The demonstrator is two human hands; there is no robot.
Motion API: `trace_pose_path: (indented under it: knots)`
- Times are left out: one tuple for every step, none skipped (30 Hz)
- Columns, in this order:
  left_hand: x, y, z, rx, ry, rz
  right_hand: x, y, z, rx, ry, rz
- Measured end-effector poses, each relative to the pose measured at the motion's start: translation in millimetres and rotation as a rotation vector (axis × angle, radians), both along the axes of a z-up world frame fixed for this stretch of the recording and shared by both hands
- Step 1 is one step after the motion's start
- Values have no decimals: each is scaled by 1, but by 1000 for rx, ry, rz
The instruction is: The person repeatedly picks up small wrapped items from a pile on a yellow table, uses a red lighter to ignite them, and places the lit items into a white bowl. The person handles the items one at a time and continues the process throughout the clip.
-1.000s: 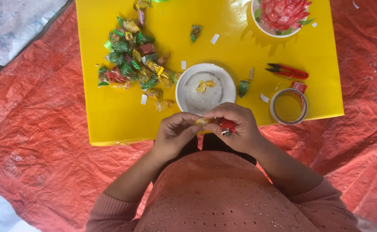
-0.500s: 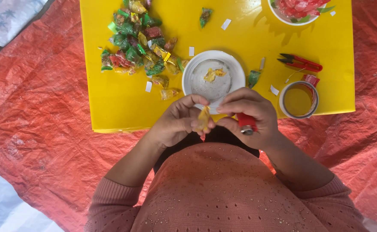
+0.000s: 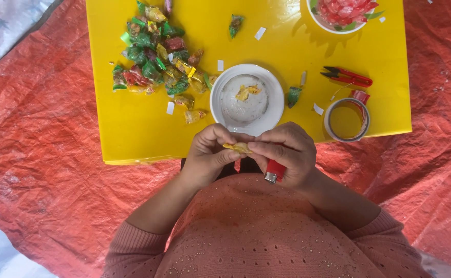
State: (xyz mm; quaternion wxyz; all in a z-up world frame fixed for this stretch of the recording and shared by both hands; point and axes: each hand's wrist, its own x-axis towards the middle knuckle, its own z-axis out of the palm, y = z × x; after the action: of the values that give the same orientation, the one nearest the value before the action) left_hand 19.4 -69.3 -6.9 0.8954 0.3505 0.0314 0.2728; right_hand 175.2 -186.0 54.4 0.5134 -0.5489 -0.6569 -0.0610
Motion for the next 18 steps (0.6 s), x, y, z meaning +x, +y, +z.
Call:
trace_pose_path:
  knots:
    - [0, -1, 7, 140, 35, 73, 1, -1, 0, 10, 0, -19]
    - [-1, -2, 9, 139, 32, 70, 0, -2, 0, 9, -3, -23]
    - [-1, -2, 12, 323, 61, 190, -1, -4, 0, 10, 16, -42]
    - [-2, -1, 15, 507, 89, 309, -1, -5, 0, 11, 36, -62]
    - [-1, -4, 18, 507, 86, 305, -2, -5, -2, 11, 33, -67]
    - [0, -7, 20, 603, 88, 417, -3, -4, -4, 56, 28, -81]
    - [0, -10, 22, 698, 90, 530, -4, -4, -6, 102, 23, -96]
    - [1, -13, 22, 698, 89, 529, -4, -4, -10, 102, 22, -98]
    - [3, -16, 21, 725, 94, 579, -4, -5, -14, 129, 26, -100]
    - [3, -20, 21, 754, 100, 630, -5, -6, -19, 158, 32, -100]
    - [4, -21, 24, 755, 100, 630, -5, -7, -21, 159, 32, -100]
    - [5, -23, 26, 765, 96, 639, -4, -8, -23, 169, 29, -111]
    - [5, -25, 29, 776, 92, 649, -4, -9, -25, 179, 25, -122]
    - [5, -25, 28, 777, 91, 649, -3, -8, -24, 180, 25, -122]
    - [6, -25, 27, 772, 91, 644, -2, -8, -22, 172, 20, -115]
    - [6, -25, 26, 767, 92, 638, -2, -9, -21, 163, 16, -110]
    - [5, -24, 26, 767, 91, 635, -3, -7, -17, 163, 17, -113]
    - [5, -22, 27, 786, 83, 640, -3, -6, -12, 117, 93, -61]
